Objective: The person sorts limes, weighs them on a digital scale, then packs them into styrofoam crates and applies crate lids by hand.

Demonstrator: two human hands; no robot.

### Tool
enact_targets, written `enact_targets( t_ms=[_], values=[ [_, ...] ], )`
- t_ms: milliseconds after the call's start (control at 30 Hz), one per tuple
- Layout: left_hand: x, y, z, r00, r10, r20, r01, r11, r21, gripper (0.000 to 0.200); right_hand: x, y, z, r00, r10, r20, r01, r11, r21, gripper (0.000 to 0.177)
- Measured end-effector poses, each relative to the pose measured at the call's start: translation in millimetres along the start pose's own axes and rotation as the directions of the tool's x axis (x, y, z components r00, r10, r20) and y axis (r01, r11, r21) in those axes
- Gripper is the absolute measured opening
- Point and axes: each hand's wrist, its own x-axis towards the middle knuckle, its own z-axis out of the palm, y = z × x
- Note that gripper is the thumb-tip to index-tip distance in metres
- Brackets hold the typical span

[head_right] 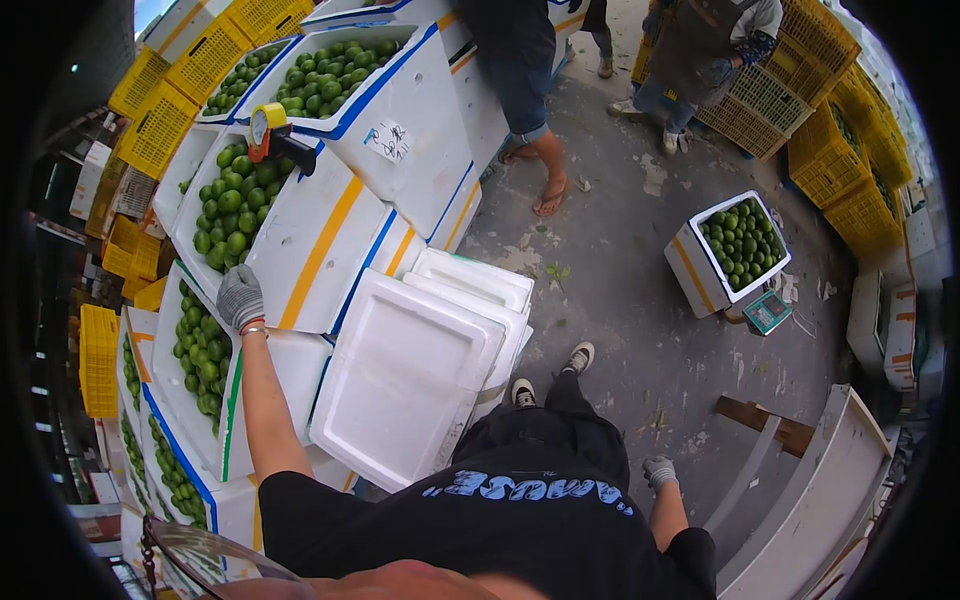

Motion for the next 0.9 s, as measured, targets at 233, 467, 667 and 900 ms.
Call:
enact_targets(
  t_ms=[233, 467, 667, 900],
  values=[
    [-4, 0, 7, 0.978, -0.102, 0.185, 0.1, 0.995, 0.017, 0.04, -18, -34, -11, 0.976, 0.174, -0.13, -0.178, 0.984, -0.024, 0.033],
    [-2, -3, 8, 0.95, -0.123, 0.287, 0.108, 0.992, 0.069, 0.043, -27, -33, -14, 0.974, 0.224, -0.04, -0.228, 0.968, -0.103, 0.037],
    [8, 8, 14, 0.919, -0.327, 0.219, 0.361, 0.922, -0.138, 0.041, 13, -38, -46, 0.943, 0.328, 0.057, -0.312, 0.93, -0.196, 0.03],
    [66, 104, 45, 0.93, -0.335, -0.151, 0.341, 0.94, 0.017, 0.036, 113, -93, -157, 0.977, 0.188, -0.099, -0.17, 0.971, 0.165, 0.032]
  ],
)
